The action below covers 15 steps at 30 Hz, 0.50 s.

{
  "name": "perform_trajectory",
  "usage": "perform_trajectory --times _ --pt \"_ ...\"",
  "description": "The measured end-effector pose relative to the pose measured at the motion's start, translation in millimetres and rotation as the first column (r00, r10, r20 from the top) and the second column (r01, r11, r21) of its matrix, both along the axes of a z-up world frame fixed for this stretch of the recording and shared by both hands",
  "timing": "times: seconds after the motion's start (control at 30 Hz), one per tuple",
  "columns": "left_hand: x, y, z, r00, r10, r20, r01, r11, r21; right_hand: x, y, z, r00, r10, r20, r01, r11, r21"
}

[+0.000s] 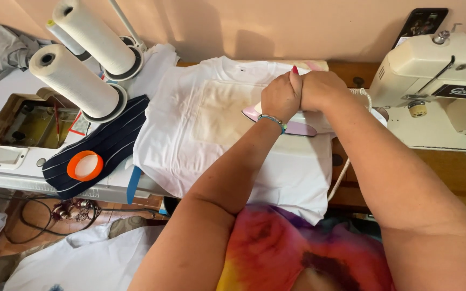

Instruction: Smoothing a white t-shirt and applying a small circular heat transfer patch using a hand iron on a sewing table.

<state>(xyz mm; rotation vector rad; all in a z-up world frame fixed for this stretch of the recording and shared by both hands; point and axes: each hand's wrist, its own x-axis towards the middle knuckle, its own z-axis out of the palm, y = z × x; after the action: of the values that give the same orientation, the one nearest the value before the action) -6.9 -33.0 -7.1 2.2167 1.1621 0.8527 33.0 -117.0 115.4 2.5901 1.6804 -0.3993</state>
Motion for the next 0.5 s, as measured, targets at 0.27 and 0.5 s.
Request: perform_trajectory --times 0.27,0.5 --pt "-12 -21 4 1.0 -0.027 0.0 0.027 0.999 -0.018 30 5 -41 0.987 0.141 0.082 -0.138 0.99 -0.032" --pt "-19 -28 -2 0.999 -0.028 -0.018 0.028 1.0 -0.01 20 -7 -37 0.987 0.128 0.093 -0.127 0.992 -0.013"
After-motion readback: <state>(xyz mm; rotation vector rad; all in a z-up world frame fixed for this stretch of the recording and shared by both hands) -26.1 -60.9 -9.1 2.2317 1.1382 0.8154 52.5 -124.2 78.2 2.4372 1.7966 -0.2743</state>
